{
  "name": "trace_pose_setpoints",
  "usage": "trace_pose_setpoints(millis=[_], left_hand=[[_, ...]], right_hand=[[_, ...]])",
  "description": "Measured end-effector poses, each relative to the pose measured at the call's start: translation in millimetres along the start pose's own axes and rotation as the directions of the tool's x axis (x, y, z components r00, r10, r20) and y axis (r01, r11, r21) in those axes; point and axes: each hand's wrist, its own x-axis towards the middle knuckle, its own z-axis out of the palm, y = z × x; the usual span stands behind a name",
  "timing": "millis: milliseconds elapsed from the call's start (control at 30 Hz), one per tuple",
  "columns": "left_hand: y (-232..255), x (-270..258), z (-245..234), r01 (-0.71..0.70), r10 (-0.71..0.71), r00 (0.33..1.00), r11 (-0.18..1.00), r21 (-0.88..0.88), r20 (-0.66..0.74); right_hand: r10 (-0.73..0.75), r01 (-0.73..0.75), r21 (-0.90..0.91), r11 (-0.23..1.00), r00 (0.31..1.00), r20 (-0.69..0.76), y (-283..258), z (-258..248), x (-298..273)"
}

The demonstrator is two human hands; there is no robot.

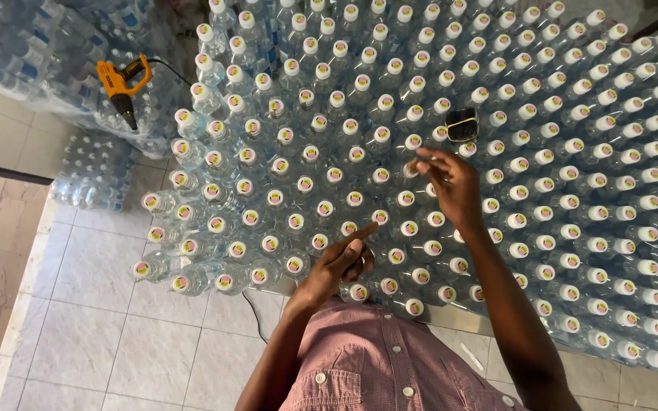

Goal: Applying small circular seals or labels to the caps of plastic water bottles arranged in a grid

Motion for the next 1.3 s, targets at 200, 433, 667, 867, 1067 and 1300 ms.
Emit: trace_pose_setpoints(millis=[200,433,667,867,1067,1300], left_hand=[[6.8,-2.1,0.3,-0.005,0.005,1.0,1.0,-0.008,-0.014],[6.8,0.5,-4.4,0.002,-0.002,1.0,1.0,-0.014,-0.029],[10.4,4.3,-0.9,0.002,-0.002,1.0,1.0,-0.006,-0.014],[6.3,6.9,-3.4,-0.002,0.001,1.0,1.0,-0.007,-0.019],[0.8,8.8,-0.3,0.005,-0.005,1.0,1.0,-0.006,0.001],[-3.9,11.4,1.3,0.015,-0.015,1.0,1.0,-0.004,0.006]], right_hand=[[-0.086,0.083,-0.211,0.974,0.996,-0.007,39.8,10.9,24.7],[-0.112,0.147,-0.326,0.934,0.986,0.124,33.9,-4.6,11.8],[-0.115,0.154,-0.307,0.939,0.983,0.141,61.3,-0.2,14.9],[-0.085,0.202,-0.49,0.848,0.965,0.25,39.1,0.5,16.5],[-0.081,0.263,-0.491,0.831,0.929,0.36,36.7,-3.0,19.7],[-0.115,0.287,-0.454,0.843,0.922,0.369,45.0,-2.8,22.5]])
